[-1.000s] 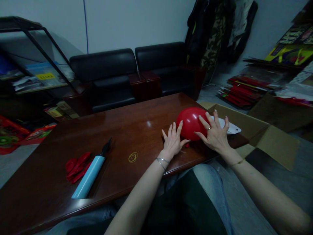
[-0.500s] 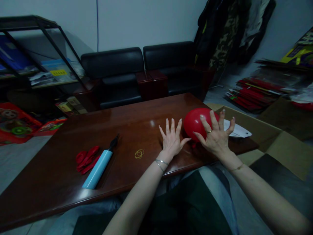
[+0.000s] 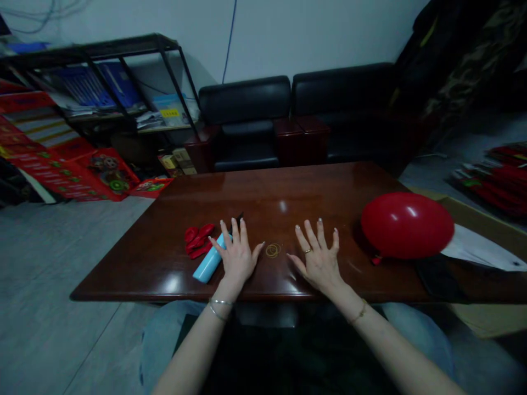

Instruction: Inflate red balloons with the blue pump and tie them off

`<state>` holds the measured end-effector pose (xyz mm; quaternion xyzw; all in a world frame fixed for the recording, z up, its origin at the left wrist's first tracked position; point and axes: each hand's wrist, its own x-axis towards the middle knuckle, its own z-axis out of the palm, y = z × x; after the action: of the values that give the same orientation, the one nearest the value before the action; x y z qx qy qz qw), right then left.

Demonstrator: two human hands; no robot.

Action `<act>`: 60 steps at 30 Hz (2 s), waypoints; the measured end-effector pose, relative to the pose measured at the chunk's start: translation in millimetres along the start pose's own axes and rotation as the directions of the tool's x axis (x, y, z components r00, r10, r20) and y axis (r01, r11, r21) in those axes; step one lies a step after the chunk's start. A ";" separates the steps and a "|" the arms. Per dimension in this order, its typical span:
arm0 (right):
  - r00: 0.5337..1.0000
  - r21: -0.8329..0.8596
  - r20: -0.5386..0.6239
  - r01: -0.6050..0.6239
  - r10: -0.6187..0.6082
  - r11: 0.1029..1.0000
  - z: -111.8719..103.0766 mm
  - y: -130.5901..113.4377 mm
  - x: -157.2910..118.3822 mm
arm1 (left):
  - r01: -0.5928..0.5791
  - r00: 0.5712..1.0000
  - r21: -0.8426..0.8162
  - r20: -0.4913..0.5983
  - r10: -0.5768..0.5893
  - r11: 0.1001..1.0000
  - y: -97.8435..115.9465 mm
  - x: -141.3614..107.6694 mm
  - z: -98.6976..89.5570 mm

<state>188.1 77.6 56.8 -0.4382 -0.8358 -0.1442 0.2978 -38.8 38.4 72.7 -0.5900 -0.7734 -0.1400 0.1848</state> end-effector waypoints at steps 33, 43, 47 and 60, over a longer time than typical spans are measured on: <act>0.951 0.171 0.295 0.040 -0.090 0.984 52.5 -134.2 34.4 | 0.117 0.979 0.075 0.157 -0.127 0.990 -78.6 13.2 0.6; 0.949 0.154 0.315 -0.048 -0.003 0.987 59.5 -132.0 32.4 | 0.321 0.920 0.043 0.226 -0.322 0.946 -50.7 27.7 12.1; 0.944 0.181 0.330 -0.054 -0.009 0.982 54.8 -138.4 36.5 | 0.334 0.933 -0.032 0.153 -0.326 0.942 -67.7 25.1 7.2; 0.928 0.278 0.355 0.013 -0.116 0.960 41.4 -167.2 39.4 | 0.185 0.963 0.017 0.196 -0.185 0.983 -149.0 11.6 2.2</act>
<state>18.6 27.8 52.4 -0.3846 -0.9025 0.0461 0.1883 -185.5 9.9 76.1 -0.5264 -0.8394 -0.0981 0.0933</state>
